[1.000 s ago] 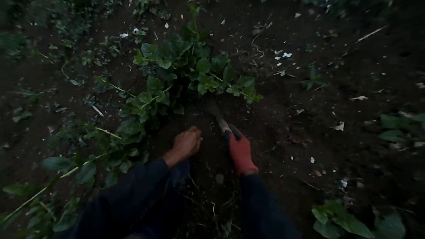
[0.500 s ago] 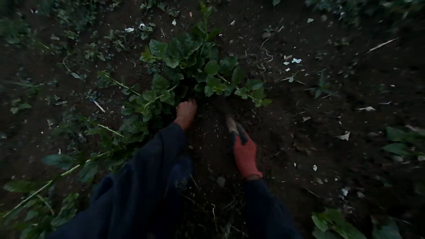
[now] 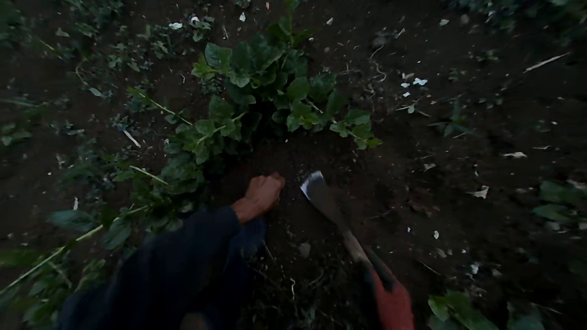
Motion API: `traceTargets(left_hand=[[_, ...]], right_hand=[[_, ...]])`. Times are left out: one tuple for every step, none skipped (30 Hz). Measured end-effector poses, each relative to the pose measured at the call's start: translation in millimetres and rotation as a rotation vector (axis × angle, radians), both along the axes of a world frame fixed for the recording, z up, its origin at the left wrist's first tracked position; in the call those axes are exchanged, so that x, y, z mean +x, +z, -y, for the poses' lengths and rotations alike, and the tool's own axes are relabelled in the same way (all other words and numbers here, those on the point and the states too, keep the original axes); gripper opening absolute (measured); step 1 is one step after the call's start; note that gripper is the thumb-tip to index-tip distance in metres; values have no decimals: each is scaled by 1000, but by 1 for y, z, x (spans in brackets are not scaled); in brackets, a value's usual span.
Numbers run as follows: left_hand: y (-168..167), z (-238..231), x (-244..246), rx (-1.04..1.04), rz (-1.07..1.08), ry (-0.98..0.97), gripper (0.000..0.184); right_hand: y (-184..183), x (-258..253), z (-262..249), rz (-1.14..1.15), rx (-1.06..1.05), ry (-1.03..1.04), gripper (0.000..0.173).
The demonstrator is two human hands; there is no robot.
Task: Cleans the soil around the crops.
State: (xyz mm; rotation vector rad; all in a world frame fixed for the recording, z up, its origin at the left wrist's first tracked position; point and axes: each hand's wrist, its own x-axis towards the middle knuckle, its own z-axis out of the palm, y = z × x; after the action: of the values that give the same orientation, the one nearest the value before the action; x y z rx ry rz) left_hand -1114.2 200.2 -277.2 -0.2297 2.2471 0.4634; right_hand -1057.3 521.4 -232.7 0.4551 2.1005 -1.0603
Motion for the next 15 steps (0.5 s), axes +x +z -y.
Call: traceTargets(left_hand=[[-4, -1, 1, -24, -27, 48, 31], [-11, 0, -1, -61, -102, 113, 29], [-20, 4, -7, -109, -196, 176, 29], [-25, 11, -16, -152, -260, 234, 36], [-29, 17, -29, -188, -276, 288, 44], [-36, 22, -43, -241, -260, 326, 44], [-45, 27, -56, -292, -233, 350, 40], [-51, 30, -65, -316, -208, 379, 36], [-53, 32, -72, -320, -192, 412, 31], [-53, 33, -75, -314, -184, 443, 28], [-53, 34, -76, -304, -191, 464, 26], [-53, 35, -78, -285, -206, 485, 26], [-54, 36, -80, -272, -220, 490, 27], [-53, 37, -78, -261, -229, 490, 29], [-51, 37, -73, -252, -254, 476, 31]], right_hand=[[-13, -10, 22, -39, 6, 29, 42], [-24, -23, 44, -71, -6, 69, 41], [-32, -33, 61, -94, -24, 91, 40], [-33, -38, 69, -104, -38, 102, 40], [-30, -39, 67, -100, -48, 104, 40], [-22, -35, 58, -82, -57, 99, 41], [-13, -28, 44, -71, -62, 85, 41], [-5, -22, 31, -63, -70, 57, 42], [0, -18, 21, -48, -79, 22, 43], [2, -18, 17, -36, -83, -8, 43], [-1, -24, 20, -46, -81, -16, 43], [-8, -37, 32, -66, -84, -3, 43], [-18, -53, 51, -76, -86, 33, 43], [-29, -69, 74, -75, -90, 83, 42], [-38, -82, 94, -70, -94, 140, 42]])
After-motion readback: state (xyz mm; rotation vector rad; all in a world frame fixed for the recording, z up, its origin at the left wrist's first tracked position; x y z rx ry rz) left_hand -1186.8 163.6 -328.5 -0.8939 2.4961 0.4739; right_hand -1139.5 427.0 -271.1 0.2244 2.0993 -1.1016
